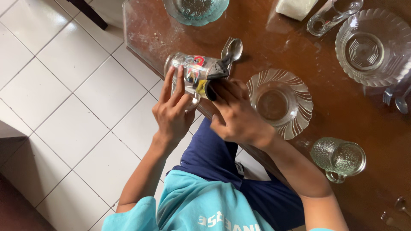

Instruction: The person wipes several glass plates and a glass cup using a cloth, then uses the same cloth to wipe a fork and a spoon.

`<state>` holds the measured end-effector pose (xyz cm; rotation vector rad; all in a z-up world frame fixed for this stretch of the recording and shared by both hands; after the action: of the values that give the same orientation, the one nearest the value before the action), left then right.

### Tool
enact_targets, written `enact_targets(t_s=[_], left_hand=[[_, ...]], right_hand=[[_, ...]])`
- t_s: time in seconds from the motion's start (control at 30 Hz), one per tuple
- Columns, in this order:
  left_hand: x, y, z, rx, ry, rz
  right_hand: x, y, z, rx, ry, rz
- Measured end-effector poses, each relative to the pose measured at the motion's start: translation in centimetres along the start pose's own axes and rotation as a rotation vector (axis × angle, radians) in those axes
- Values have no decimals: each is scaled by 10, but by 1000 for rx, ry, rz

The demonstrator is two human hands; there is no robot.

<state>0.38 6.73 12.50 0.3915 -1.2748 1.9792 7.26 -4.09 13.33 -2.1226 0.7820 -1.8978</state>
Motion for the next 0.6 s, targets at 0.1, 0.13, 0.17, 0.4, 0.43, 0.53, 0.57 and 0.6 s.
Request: enact_targets(t_s=[0.1, 0.13, 0.17, 0.4, 0.43, 0.53, 0.57, 0.6], left_hand=[[-5, 6, 9, -51, 11, 14], [-8, 8, 15, -105, 25, 14], [-10, 11, 18, -103, 23, 15], [-21, 28, 33, -154, 23, -12], [-22, 30, 38, -184, -16, -5], [-25, 31, 37, -202, 24, -45], [-25, 29, 35, -205, 24, -45], [-27, 26, 33, -203, 27, -73]], right_hand=[[-11, 5, 3, -60, -267, -76], [-22, 7, 6, -118, -447, -158], [-22, 10, 5, -116, -449, -159], [-48, 25, 18, -448, -1505, -204], [-49, 26, 19, -538, -1870, -155], [-54, 30, 26, -689, -2139, -78], [-55, 28, 27, -687, -2139, -75], [-55, 24, 30, -676, -2101, -52]])
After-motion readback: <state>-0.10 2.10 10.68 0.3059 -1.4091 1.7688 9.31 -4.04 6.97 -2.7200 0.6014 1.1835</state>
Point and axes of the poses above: each hand's wrist, its own y-axis away from the middle knuckle, its own x-axis out of the back of the hand, z = x × y, the point moved 10 cm from there along -y, towards the middle knuckle, and after that the axes turned 13 degrees about y, right-handed, at the moved point
